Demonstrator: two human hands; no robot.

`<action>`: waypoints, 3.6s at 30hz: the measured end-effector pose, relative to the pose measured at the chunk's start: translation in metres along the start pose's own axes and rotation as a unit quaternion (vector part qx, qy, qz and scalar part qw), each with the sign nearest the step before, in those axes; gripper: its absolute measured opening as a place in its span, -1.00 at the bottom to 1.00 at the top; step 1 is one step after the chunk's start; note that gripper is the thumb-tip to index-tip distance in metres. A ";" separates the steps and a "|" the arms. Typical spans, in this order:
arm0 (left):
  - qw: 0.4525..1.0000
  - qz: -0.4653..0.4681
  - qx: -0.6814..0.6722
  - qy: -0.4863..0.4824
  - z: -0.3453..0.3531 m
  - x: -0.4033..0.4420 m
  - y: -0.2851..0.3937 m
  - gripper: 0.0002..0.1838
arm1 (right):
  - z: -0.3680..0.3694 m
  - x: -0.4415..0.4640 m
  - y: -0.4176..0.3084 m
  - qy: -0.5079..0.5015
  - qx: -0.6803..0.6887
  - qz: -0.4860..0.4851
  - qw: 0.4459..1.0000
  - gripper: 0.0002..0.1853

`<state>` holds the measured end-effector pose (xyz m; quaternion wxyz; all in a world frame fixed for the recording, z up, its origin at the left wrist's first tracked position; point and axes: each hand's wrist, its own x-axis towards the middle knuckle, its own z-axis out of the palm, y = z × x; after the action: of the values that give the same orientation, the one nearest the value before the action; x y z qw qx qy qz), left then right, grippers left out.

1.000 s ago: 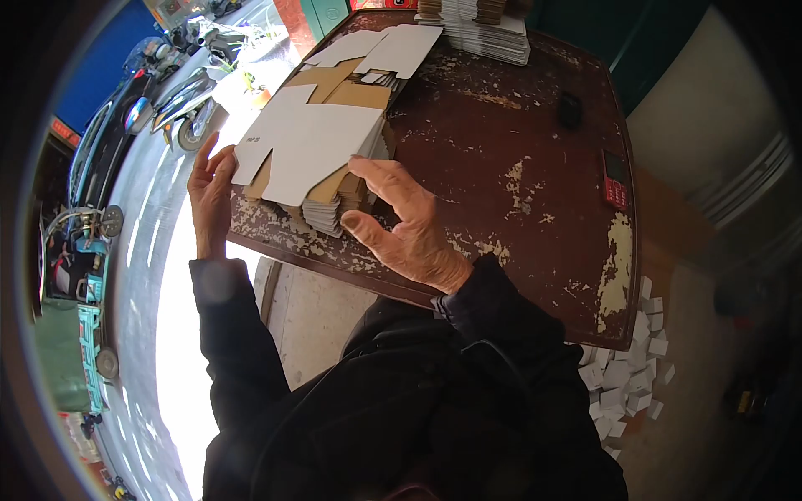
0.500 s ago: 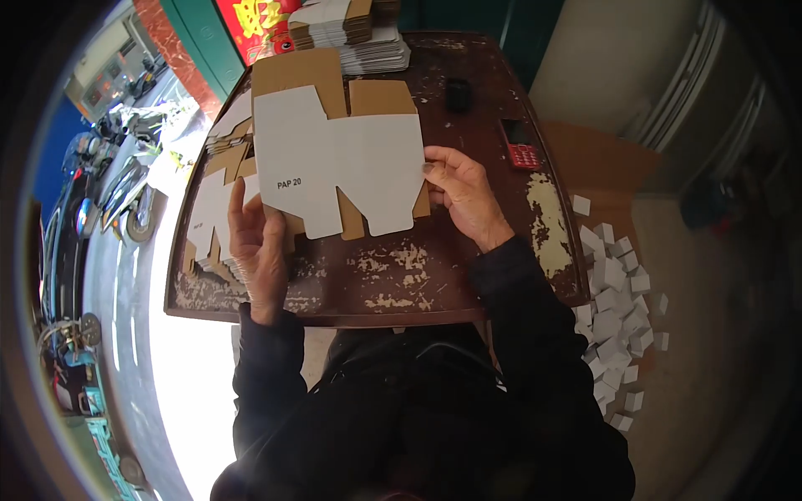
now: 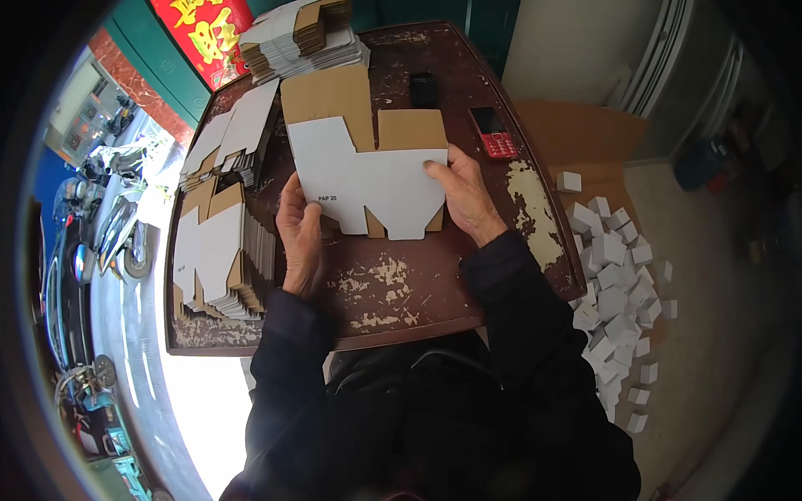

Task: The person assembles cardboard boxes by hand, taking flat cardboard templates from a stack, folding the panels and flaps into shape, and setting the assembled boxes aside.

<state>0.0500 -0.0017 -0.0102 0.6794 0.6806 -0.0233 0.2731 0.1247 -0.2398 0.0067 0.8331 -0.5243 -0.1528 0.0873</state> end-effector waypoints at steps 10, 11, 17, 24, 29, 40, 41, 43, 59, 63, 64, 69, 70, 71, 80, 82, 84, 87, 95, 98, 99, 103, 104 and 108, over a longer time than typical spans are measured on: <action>0.943 0.206 0.252 0.074 0.002 0.004 0.008 -0.41 | 0.018 -0.009 -0.012 -0.004 0.003 -0.038 0.999 -0.73; 0.926 0.244 0.282 0.067 0.008 0.003 0.018 -0.41 | 0.020 -0.010 -0.013 0.002 -0.004 -0.047 0.999 -0.73; 0.899 0.275 0.339 -0.036 0.048 0.001 0.050 -0.46 | 0.026 -0.022 -0.019 0.011 -0.069 -0.084 0.994 -0.75; 0.892 0.279 0.352 -0.053 0.055 0.004 0.053 -0.49 | 0.029 -0.032 -0.016 0.021 -0.142 -0.146 0.979 -0.77; 0.885 0.305 0.348 -0.053 0.055 0.005 0.058 -0.54 | 0.035 -0.040 -0.020 0.020 -0.195 -0.175 0.965 -0.78; 0.892 0.238 0.375 -0.091 0.053 -0.003 0.064 -0.62 | 0.034 -0.039 -0.023 -0.004 -0.203 -0.157 0.967 -0.83; 0.887 0.247 0.378 -0.094 0.053 -0.003 0.064 -0.62 | 0.034 -0.038 -0.023 0.005 -0.201 -0.158 0.967 -0.84; 0.879 0.265 0.383 -0.098 0.053 -0.002 0.064 -0.63 | 0.035 -0.036 -0.027 0.023 -0.200 -0.161 0.966 -0.84; 0.863 0.278 0.401 -0.133 0.049 -0.006 0.071 -0.65 | 0.048 0.000 -0.038 0.098 -0.318 -0.156 0.930 -0.62; 0.849 0.302 0.422 -0.105 0.046 -0.001 0.061 -0.69 | 0.052 0.006 -0.030 0.100 -0.331 -0.250 0.904 -0.48; 0.848 0.302 0.422 -0.104 0.046 -0.002 0.060 -0.69 | 0.052 0.008 -0.028 0.099 -0.331 -0.251 0.904 -0.48; 0.859 0.287 0.417 -0.078 0.048 0.001 0.060 -0.75 | 0.050 0.018 -0.024 0.135 -0.336 -0.224 0.905 -0.44; 0.864 0.292 0.404 -0.070 0.048 0.002 0.058 -0.76 | 0.050 0.019 -0.024 0.140 -0.337 -0.218 0.905 -0.44; 0.869 0.297 0.391 -0.062 0.048 0.003 0.055 -0.77 | 0.050 0.020 -0.024 0.146 -0.338 -0.211 0.905 -0.43; 0.903 0.294 0.301 -0.085 0.035 0.012 0.052 -0.84 | 0.052 0.022 -0.022 0.119 -0.331 -0.223 0.909 -0.41; 0.908 0.278 0.294 -0.108 0.030 0.011 0.056 -0.85 | 0.052 0.020 -0.022 0.096 -0.328 -0.232 0.910 -0.41; 0.911 0.270 0.290 -0.118 0.026 0.011 0.058 -0.85 | 0.053 0.018 -0.022 0.083 -0.328 -0.237 0.911 -0.41; 0.916 0.255 0.279 -0.135 0.017 0.011 0.060 -0.86 | 0.057 0.012 -0.028 0.052 -0.328 -0.230 0.915 -0.41; 0.898 0.275 0.307 -0.151 0.017 0.005 0.070 -0.80 | 0.054 0.010 -0.025 0.038 -0.265 -0.238 0.934 -0.42; 0.877 0.283 0.353 -0.165 0.017 0.004 0.073 -0.79 | 0.054 0.011 -0.027 0.034 -0.351 -0.304 0.885 -0.43; 0.877 0.282 0.353 -0.165 0.017 0.003 0.072 -0.79 | 0.054 0.011 -0.027 0.035 -0.351 -0.304 0.885 -0.43; 0.872 0.290 0.357 -0.167 0.017 0.004 0.069 -0.78 | 0.056 0.011 -0.031 0.009 -0.348 -0.274 0.896 -0.45; 0.872 0.289 0.357 -0.167 0.017 0.005 0.069 -0.78 | 0.055 0.012 -0.033 0.010 -0.348 -0.274 0.896 -0.45; 0.866 0.296 0.363 -0.178 0.016 0.005 0.068 -0.78 | 0.050 0.011 -0.042 -0.103 -0.416 -0.237 0.872 -0.57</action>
<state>0.0324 -0.0201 0.0549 0.2563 0.8774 -0.2436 0.3242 0.1174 -0.2121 0.0667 0.5129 -0.7586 -0.3796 -0.1315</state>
